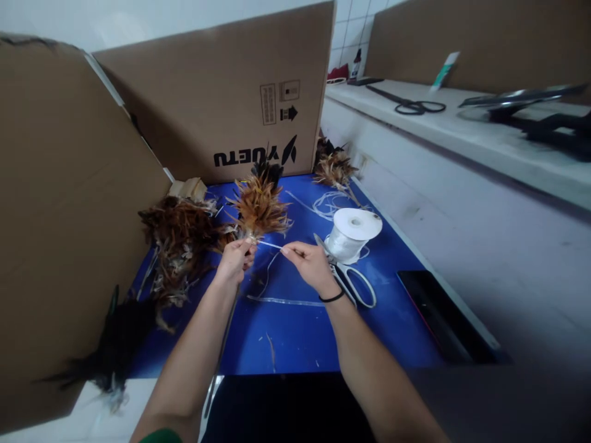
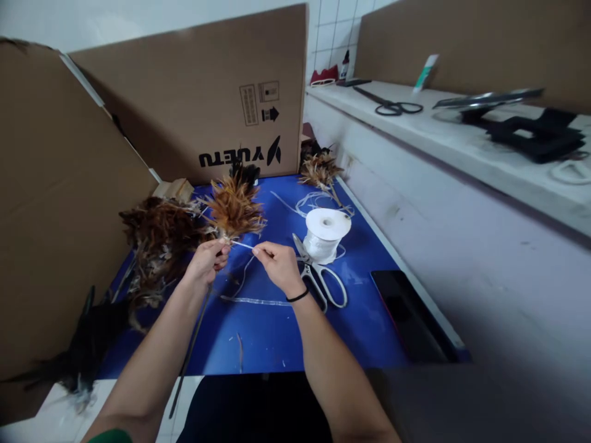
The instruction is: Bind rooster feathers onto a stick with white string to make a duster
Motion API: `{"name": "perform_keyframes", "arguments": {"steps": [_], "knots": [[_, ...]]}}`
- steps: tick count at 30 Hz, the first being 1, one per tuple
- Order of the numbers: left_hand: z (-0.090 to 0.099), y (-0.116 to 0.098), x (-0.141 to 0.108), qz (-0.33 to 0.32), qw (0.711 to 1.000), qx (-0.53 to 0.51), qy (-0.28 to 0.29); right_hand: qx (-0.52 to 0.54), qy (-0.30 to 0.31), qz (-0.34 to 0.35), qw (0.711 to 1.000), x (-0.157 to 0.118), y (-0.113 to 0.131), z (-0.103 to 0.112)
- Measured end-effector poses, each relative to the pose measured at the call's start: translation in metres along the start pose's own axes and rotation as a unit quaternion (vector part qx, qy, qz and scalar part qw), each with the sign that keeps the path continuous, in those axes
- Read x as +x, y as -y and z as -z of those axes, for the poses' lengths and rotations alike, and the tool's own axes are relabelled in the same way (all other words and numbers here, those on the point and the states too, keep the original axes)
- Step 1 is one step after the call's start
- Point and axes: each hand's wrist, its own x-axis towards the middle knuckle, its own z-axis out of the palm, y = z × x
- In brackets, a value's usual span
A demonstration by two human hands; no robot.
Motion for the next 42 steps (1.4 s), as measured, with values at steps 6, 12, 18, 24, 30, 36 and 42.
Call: {"name": "perform_keyframes", "arguments": {"steps": [6,12,18,24,30,36,42], "knots": [[0.02,0.008,0.011,0.075,0.995,-0.058,0.023,-0.244,-0.066,0.151,0.956,-0.012,0.021,-0.001],[0.027,0.007,0.013,0.088,0.991,-0.096,0.029,-0.346,0.207,0.186,0.896,-0.035,0.03,-0.024],[0.026,0.005,0.008,0.08,0.991,-0.1,0.033,-0.394,0.263,0.164,0.866,-0.031,0.0,-0.038],[0.026,0.002,0.007,0.064,0.992,-0.102,0.037,-0.511,0.105,0.092,0.848,-0.012,-0.014,-0.004],[0.031,-0.002,0.008,0.054,0.992,-0.107,0.03,-0.345,0.265,0.305,0.847,-0.058,0.022,-0.035],[0.033,-0.005,0.006,0.034,0.994,-0.103,0.027,-0.343,0.348,0.313,0.815,-0.049,0.0,-0.061],[0.033,-0.006,0.006,0.034,0.994,-0.1,0.032,-0.423,0.29,0.245,0.823,0.03,-0.045,-0.031]]}}
